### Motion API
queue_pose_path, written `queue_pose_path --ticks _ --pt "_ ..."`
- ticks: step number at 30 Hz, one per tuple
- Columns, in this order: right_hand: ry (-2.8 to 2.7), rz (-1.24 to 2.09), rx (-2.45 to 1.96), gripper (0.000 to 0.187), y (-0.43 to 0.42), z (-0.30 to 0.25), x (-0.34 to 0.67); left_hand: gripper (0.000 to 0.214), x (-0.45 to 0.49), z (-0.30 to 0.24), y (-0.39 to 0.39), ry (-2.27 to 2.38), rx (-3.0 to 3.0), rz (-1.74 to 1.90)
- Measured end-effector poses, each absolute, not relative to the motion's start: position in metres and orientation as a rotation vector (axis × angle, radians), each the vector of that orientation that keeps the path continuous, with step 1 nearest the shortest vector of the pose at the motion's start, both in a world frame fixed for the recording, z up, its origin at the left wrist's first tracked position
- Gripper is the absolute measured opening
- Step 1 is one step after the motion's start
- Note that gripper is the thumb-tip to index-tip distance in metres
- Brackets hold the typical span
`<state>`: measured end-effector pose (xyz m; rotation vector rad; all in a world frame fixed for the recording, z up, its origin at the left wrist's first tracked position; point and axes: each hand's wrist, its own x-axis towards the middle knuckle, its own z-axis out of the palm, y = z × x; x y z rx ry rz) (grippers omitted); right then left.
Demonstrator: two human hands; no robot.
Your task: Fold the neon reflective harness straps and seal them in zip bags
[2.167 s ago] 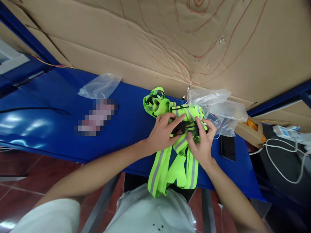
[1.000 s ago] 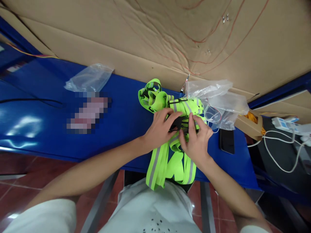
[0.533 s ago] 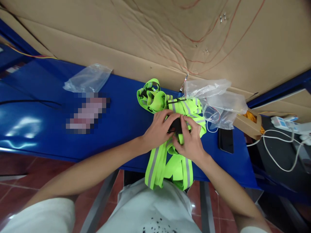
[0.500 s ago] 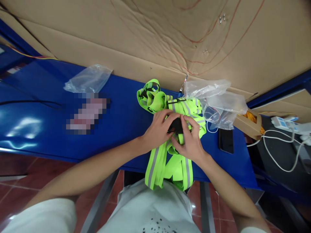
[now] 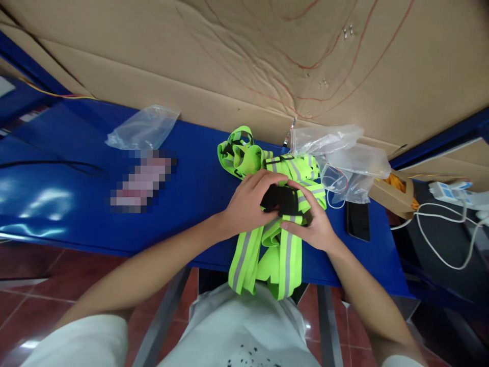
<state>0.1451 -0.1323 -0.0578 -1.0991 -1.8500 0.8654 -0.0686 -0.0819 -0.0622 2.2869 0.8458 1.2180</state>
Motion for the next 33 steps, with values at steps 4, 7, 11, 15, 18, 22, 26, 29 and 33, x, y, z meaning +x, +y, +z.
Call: queue_pose_path --ticks 4,7,11,15,18,22,26,29,33 --pt "-1.697 0.993 -1.122 0.073 -0.134 -0.052 0.147 0.070 -0.073 -0.057 -0.075 0.584 2.102 1.151" --pt "-1.480 1.195 -1.045 0.072 -0.132 -0.041 0.149 0.091 -0.077 -0.054 -0.069 0.384 1.957 1.100" --pt "-1.265 1.319 -0.954 0.078 -0.123 -0.015 0.142 0.094 -0.076 -0.054 -0.069 0.320 1.546 1.102" --pt "-1.189 1.420 -1.013 0.080 -0.108 -0.004 0.133 0.080 -0.072 -0.055 -0.073 0.410 1.042 0.918" --pt "-1.165 1.436 -1.131 0.072 -0.099 -0.020 0.134 0.059 -0.070 -0.054 -0.071 0.547 0.878 0.823" --pt "-1.223 1.348 -1.316 0.065 -0.097 -0.047 0.140 0.047 -0.067 -0.056 -0.070 0.632 0.924 0.711" --pt "-1.177 1.498 -1.242 0.061 -0.102 -0.047 0.142 0.048 -0.063 -0.058 -0.072 0.693 0.973 0.831" --pt "-1.124 1.551 -1.149 0.047 -0.104 -0.039 0.141 0.052 -0.063 -0.056 -0.074 0.713 1.019 0.886" --pt "-1.173 1.539 -1.027 0.033 -0.104 -0.037 0.141 0.055 -0.063 -0.051 -0.077 0.614 1.141 0.804"
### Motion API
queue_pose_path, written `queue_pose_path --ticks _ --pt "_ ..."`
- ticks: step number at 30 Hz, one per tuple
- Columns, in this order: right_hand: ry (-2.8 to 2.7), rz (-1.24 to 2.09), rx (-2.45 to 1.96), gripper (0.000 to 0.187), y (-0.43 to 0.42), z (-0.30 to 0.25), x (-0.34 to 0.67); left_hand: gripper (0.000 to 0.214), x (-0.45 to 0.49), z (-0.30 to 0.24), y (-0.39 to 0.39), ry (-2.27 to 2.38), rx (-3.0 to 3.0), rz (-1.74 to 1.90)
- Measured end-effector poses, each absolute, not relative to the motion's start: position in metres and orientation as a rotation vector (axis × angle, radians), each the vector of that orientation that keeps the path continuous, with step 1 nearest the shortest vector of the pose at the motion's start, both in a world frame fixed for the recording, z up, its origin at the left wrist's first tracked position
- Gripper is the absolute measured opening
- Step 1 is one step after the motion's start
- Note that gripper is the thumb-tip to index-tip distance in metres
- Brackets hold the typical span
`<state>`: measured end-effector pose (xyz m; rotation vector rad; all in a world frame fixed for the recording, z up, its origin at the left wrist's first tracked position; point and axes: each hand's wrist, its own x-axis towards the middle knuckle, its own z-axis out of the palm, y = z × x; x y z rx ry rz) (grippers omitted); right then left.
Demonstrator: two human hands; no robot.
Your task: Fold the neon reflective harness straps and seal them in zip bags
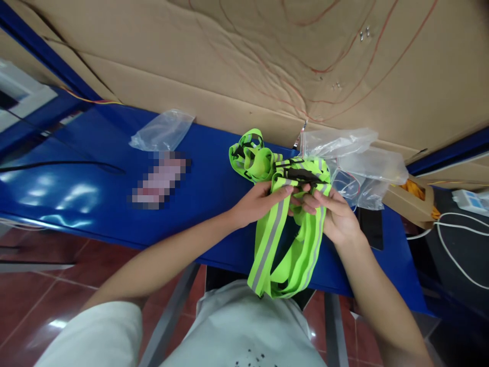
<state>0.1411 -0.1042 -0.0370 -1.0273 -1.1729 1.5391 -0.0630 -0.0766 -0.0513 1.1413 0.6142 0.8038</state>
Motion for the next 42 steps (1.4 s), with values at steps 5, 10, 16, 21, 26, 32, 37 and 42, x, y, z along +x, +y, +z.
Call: queue_pose_path --ticks 5,10,16,21,26,32,37,42 --pt "-1.402 1.167 -1.221 0.042 -0.113 -0.045 0.132 0.053 -0.063 -0.056 -0.078 0.624 1.463 0.918" --pt "-1.686 0.636 -1.301 0.041 -0.120 -0.054 0.127 0.036 -0.062 -0.059 -0.076 0.645 1.641 0.989" --pt "-1.849 0.529 -1.209 0.033 -0.112 -0.060 0.135 0.042 -0.061 -0.056 -0.078 0.618 1.508 0.943" --pt "-1.994 0.516 -1.243 0.029 -0.108 -0.042 0.141 0.052 -0.058 -0.062 -0.077 0.656 1.228 0.948" --pt "-2.059 0.299 -1.298 0.068 -0.104 0.004 0.144 0.053 -0.061 -0.063 -0.071 0.564 1.162 0.957" --pt "-2.477 0.440 -1.172 0.048 -0.088 0.023 0.131 0.054 -0.067 -0.069 -0.074 0.636 1.025 0.899" --pt "-2.433 0.549 -1.129 0.047 -0.071 0.010 0.130 0.054 -0.070 -0.071 -0.075 0.582 0.897 0.805" --pt "-2.441 0.510 -1.102 0.044 -0.064 0.003 0.135 0.056 -0.073 -0.072 -0.071 0.507 0.797 0.668"
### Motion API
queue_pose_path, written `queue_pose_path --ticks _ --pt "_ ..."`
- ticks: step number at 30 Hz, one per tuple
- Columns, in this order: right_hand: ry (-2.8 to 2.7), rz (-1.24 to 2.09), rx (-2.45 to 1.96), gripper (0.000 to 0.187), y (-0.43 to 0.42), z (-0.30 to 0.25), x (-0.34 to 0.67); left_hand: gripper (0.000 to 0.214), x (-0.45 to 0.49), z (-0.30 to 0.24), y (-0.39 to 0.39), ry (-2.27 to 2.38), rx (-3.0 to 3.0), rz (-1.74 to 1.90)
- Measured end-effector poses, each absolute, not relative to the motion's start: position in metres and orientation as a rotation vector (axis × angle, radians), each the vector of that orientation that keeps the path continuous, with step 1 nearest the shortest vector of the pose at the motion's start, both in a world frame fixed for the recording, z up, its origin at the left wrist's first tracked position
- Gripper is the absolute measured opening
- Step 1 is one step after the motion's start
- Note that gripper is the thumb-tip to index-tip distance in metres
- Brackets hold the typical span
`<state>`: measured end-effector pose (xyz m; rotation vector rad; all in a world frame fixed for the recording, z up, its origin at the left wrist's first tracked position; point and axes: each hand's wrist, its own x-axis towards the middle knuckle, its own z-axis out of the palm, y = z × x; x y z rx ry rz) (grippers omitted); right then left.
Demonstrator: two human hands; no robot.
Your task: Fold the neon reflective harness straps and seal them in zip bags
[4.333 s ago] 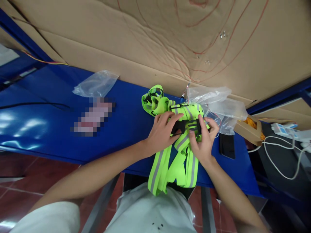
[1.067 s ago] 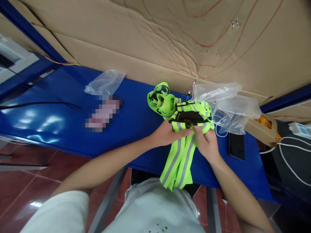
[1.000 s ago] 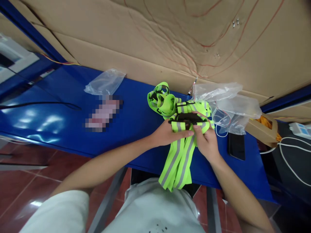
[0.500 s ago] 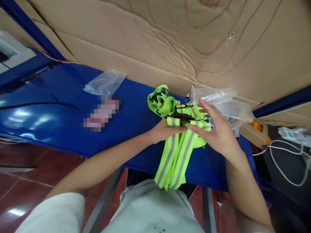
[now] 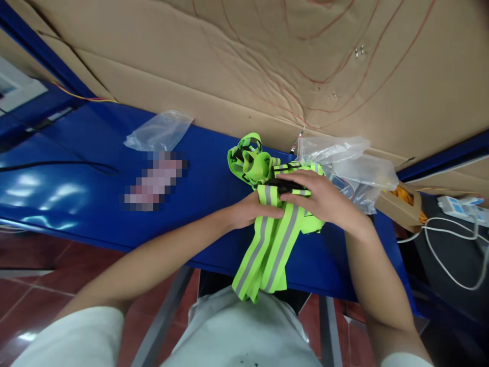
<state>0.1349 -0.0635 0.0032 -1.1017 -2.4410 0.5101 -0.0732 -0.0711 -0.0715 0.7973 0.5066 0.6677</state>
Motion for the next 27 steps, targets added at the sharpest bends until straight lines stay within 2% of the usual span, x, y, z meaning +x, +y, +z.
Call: queue_pose_path --ticks 2,8,14,17,23,27 --pt "-2.448 0.477 -1.118 0.043 -0.063 0.001 0.135 0.057 -0.072 -0.072 -0.071 0.513 0.786 0.629" --pt "-2.511 0.429 -1.225 0.037 -0.070 0.003 0.128 0.045 -0.061 -0.073 -0.073 0.649 0.882 0.812" --pt "-2.515 0.530 -1.310 0.035 -0.074 0.012 0.125 0.046 -0.061 -0.068 -0.078 0.631 0.789 0.638" --pt "-2.460 0.676 -1.368 0.040 -0.074 0.015 0.124 0.047 -0.063 -0.063 -0.080 0.537 0.692 0.496" --pt "-2.227 0.702 -1.475 0.053 -0.073 0.021 0.125 0.037 -0.071 -0.057 -0.076 0.426 0.795 0.412" --pt "-2.106 0.846 -1.507 0.052 -0.073 0.026 0.127 0.034 -0.074 -0.054 -0.073 0.388 0.853 0.323"
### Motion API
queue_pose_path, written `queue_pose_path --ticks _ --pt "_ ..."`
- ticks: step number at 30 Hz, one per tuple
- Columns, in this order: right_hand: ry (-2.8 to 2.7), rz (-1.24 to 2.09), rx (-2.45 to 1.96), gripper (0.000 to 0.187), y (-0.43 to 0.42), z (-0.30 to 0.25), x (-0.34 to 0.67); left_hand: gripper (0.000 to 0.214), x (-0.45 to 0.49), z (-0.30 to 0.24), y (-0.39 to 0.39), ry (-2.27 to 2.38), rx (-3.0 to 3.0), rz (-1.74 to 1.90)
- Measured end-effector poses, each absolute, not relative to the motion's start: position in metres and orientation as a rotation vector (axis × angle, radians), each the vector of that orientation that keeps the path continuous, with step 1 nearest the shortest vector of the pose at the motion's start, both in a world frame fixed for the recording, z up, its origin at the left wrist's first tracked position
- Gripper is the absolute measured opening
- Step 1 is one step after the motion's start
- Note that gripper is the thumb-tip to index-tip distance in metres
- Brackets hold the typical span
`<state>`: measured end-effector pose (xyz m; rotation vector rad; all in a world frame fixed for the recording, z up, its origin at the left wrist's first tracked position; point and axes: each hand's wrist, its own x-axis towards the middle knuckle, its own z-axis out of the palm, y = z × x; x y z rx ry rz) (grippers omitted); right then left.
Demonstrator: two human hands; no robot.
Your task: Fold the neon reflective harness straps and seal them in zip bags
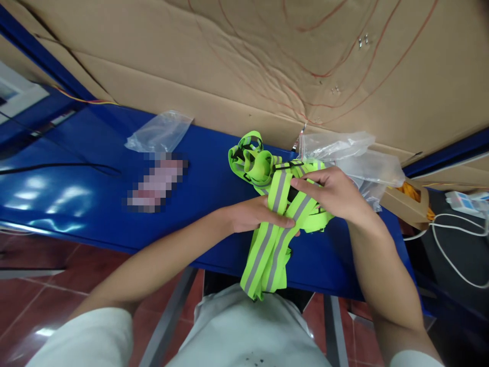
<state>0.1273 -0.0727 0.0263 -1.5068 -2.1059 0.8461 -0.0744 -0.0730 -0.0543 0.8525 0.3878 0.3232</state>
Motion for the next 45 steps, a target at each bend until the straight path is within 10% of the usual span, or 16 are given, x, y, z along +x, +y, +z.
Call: queue_pose_path --ticks 9,15,24,45 --pt "-1.754 1.321 -1.428 0.038 -0.061 0.013 0.132 0.046 -0.075 -0.051 -0.077 0.461 0.938 0.551" --pt "-2.188 0.636 -1.316 0.026 -0.065 0.011 0.128 0.049 -0.069 -0.065 -0.075 0.616 1.042 0.634" --pt "-2.670 0.452 -1.455 0.089 -0.095 0.017 0.113 0.058 -0.066 -0.080 -0.076 0.636 1.152 0.759" --pt "-2.634 0.381 -1.485 0.054 -0.089 0.015 0.109 0.036 -0.066 -0.068 -0.079 0.561 0.940 0.711"
